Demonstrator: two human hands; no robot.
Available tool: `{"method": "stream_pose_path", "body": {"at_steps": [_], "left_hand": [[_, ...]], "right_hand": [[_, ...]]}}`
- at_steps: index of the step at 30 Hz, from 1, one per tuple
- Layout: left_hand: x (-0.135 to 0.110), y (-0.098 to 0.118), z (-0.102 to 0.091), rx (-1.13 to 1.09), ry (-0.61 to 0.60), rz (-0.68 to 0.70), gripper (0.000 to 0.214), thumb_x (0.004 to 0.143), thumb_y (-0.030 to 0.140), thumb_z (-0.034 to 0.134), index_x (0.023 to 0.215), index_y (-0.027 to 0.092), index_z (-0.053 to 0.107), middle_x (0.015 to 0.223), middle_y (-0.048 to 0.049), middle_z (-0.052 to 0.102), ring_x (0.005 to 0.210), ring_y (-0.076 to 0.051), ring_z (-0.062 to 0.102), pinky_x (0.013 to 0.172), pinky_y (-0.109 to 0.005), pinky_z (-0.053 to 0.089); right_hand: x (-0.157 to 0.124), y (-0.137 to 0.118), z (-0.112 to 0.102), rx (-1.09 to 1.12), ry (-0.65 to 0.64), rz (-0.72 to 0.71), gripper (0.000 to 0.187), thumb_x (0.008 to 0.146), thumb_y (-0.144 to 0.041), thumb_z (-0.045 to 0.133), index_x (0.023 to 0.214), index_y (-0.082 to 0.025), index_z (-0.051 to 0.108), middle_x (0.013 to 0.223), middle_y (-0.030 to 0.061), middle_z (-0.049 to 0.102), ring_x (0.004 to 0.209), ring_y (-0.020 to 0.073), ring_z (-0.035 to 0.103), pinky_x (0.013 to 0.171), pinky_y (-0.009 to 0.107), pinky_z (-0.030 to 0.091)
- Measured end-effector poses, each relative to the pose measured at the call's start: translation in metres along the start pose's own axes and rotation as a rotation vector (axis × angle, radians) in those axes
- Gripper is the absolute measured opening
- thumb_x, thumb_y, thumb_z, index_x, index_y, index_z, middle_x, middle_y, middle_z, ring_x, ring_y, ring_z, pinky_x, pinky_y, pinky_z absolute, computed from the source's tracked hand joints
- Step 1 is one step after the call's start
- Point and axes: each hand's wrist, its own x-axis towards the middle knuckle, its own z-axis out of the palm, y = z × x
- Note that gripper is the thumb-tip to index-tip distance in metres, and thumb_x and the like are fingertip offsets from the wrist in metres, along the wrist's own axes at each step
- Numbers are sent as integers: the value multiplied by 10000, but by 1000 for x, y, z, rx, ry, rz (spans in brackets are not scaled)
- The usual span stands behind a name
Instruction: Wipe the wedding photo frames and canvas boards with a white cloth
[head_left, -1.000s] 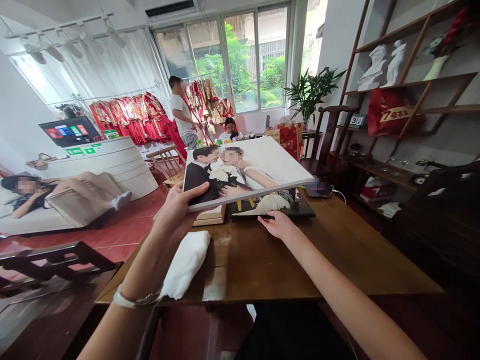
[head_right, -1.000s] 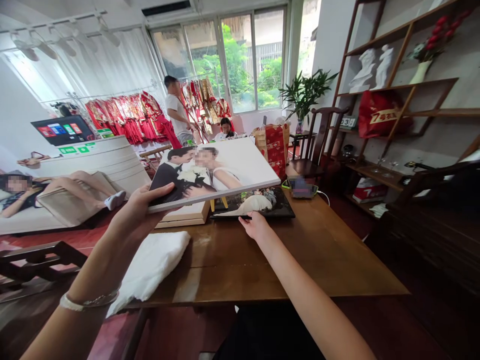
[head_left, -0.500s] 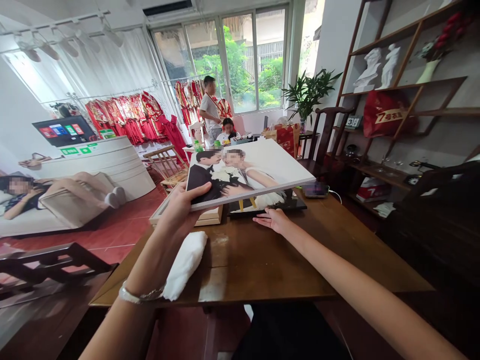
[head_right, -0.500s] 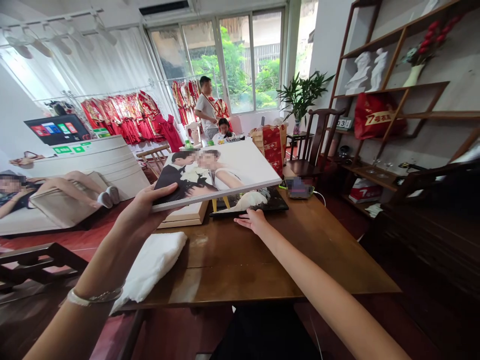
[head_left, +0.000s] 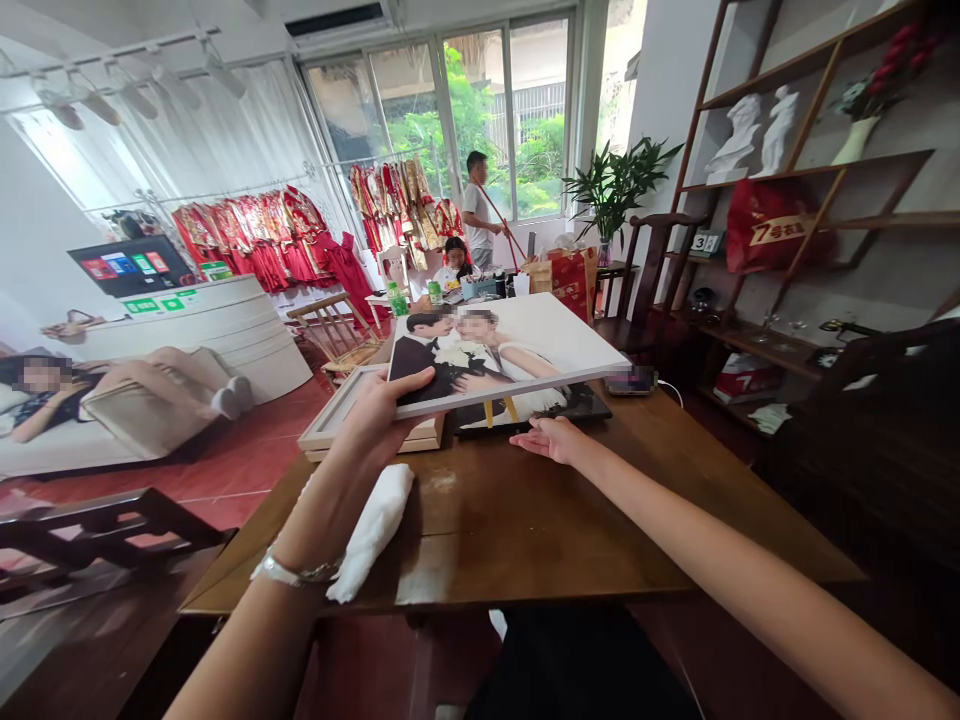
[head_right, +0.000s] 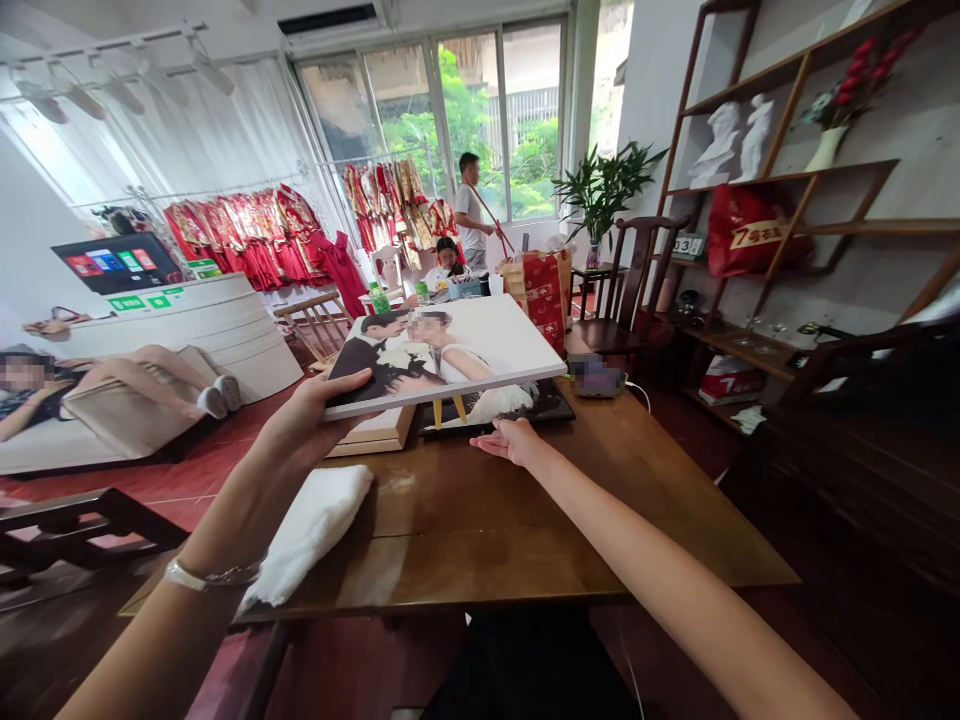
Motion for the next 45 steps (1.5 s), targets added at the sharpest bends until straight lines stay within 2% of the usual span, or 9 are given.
{"method": "stream_pose_path", "body": {"at_steps": [8, 15, 20, 23, 27, 29, 33, 39, 45], "left_hand": [[13, -12, 5, -9, 10, -41, 108, 714, -20, 576, 760, 73, 605, 693, -65, 672, 553, -153, 646, 518, -250, 575], [33, -33, 8, -39, 4, -85, 88, 701, 6, 608, 734, 87, 598, 691, -61, 672, 557, -155, 647, 515, -246, 570], [52, -53, 7, -19, -20, -101, 144, 665, 21, 660, 770, 90, 591, 718, -63, 671, 581, -171, 648, 542, -290, 575], [66, -68, 5, 7, -16, -105, 201, 634, 48, 710, 774, 101, 577, 699, -49, 662, 580, -170, 643, 549, -309, 573], [83, -91, 4, 78, -19, -121, 262, 605, 109, 765, 770, 112, 562, 697, -52, 657, 604, -180, 643, 573, -336, 569], [91, -101, 4, 130, -39, -120, 262, 605, 137, 776, 762, 112, 567, 704, -60, 658, 615, -182, 640, 587, -337, 563], [104, -114, 1, 266, -83, -76, 279, 600, 196, 792, 786, 118, 599, 780, -75, 676, 706, -207, 647, 648, -341, 545], [119, -126, -8, 541, -69, 28, 339, 488, 245, 848, 713, 126, 623, 727, -85, 680, 835, -281, 629, 734, -337, 487], [118, -131, -10, 702, -124, 138, 713, 353, 260, 887, 999, 152, 605, 960, -88, 668, 961, -287, 581, 832, -343, 446]], "right_hand": [[-4, -11, -17, 46, -133, 104, 222, 916, -108, 346, 1116, -75, 435, 834, 120, 711, 627, 111, 688, 588, 192, 573], [-11, -5, -27, 16, -241, 134, 315, 915, -206, 329, 1002, -11, 561, 841, 207, 700, 766, 208, 694, 630, 286, 569], [-25, -36, -66, 114, -171, -239, 468, 917, -418, 256, 928, -105, 603, 922, 180, 691, 832, 222, 672, 731, 351, 542], [-32, -60, -88, 176, -192, -428, 499, 881, -512, 286, 915, -141, 617, 972, 146, 684, 888, 242, 645, 775, 406, 530], [-25, -68, -94, 3, -113, -580, 201, 788, -297, 563, 883, -144, 652, 959, 99, 695, 833, 201, 629, 706, 326, 532], [-14, -63, -92, -78, -87, -651, 249, 673, -149, 654, 922, -142, 658, 949, 75, 701, 802, 173, 622, 673, 275, 511], [10, -48, -95, -167, -24, -685, 427, 605, -125, 680, 1029, -131, 632, 1015, 68, 691, 846, 184, 618, 674, 280, 485], [22, -40, -104, -261, 14, -753, 385, 623, -148, 683, 1004, -173, 636, 1050, 46, 687, 1037, 215, 578, 900, 354, 435], [21, -42, -106, -324, -30, -767, 350, 650, -169, 692, 996, -193, 642, 1058, 38, 683, 1100, 229, 546, 971, 395, 393]]}}
